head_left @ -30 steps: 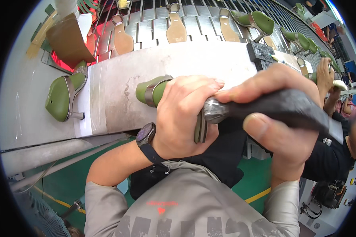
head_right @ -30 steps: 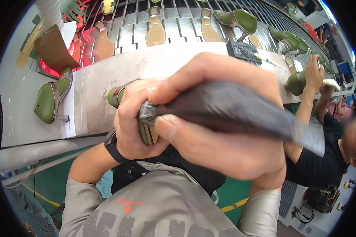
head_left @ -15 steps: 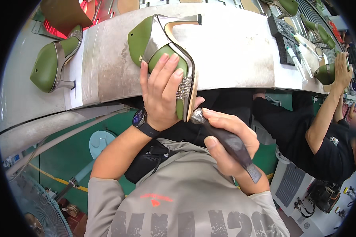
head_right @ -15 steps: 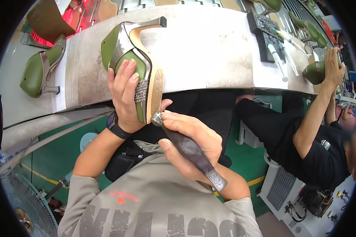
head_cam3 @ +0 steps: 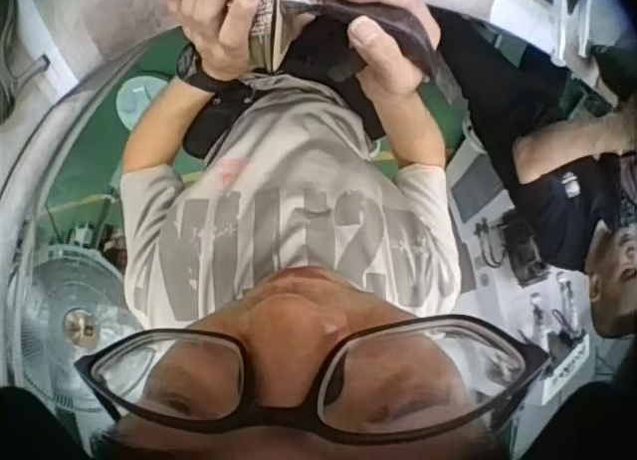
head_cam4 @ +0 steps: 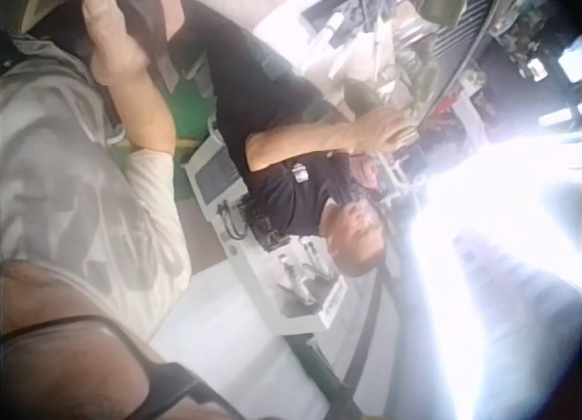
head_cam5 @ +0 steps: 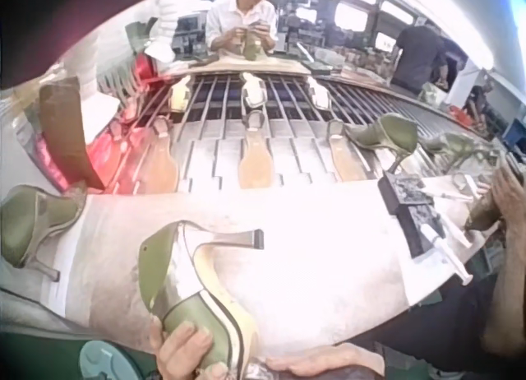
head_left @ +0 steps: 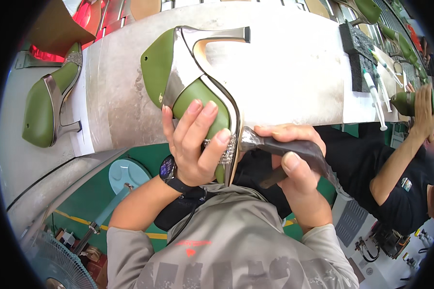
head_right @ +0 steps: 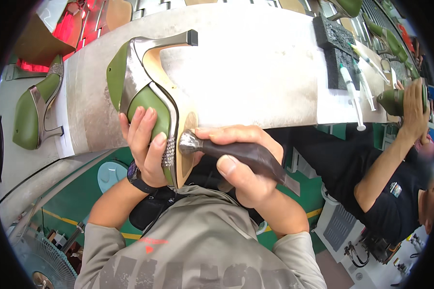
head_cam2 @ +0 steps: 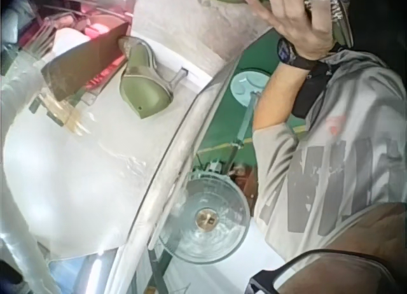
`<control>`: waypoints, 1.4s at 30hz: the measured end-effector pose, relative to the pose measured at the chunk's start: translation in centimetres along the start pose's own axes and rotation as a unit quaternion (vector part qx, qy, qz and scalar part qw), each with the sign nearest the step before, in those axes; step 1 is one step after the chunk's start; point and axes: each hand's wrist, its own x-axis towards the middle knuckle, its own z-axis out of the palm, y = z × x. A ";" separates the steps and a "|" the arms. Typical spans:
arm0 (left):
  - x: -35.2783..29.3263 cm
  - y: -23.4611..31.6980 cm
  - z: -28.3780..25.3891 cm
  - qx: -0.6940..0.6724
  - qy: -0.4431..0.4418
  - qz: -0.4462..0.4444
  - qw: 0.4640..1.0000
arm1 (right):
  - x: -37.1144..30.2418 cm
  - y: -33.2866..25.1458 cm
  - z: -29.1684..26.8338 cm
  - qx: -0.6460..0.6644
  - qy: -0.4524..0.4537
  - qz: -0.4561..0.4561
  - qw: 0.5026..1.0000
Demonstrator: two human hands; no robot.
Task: The person assembles high-heeled shoes by taking shoe uppers and soles from a conveyor, aligning and pressing the soles onto the uppers by hand, tapping the edges with a hammer, and applying adhesive with a syringe.
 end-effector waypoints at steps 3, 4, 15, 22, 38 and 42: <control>-0.3 -0.5 -0.1 0.001 -0.008 0.010 1.000 | 1.3 -1.0 -0.6 -0.070 -0.068 -0.012 0.995; -0.5 -0.5 -0.5 0.005 -0.025 0.018 0.999 | 2.3 -1.6 -0.7 -0.068 -0.069 -0.007 0.995; 0.2 -0.1 -0.2 -0.012 0.004 -0.006 1.000 | 4.0 -4.9 0.8 -0.279 -0.206 -0.058 0.936; 0.2 0.1 -0.4 -0.022 0.000 -0.014 1.000 | 2.5 -5.1 2.6 -0.308 -0.171 -0.092 0.932; 0.0 -0.1 0.6 0.002 0.040 -0.005 0.999 | 0.1 -7.2 2.4 -0.289 -0.139 0.002 0.947; -0.3 -0.2 -0.1 -0.011 -0.011 0.000 1.000 | 2.6 -6.6 2.1 -0.290 -0.101 0.047 0.951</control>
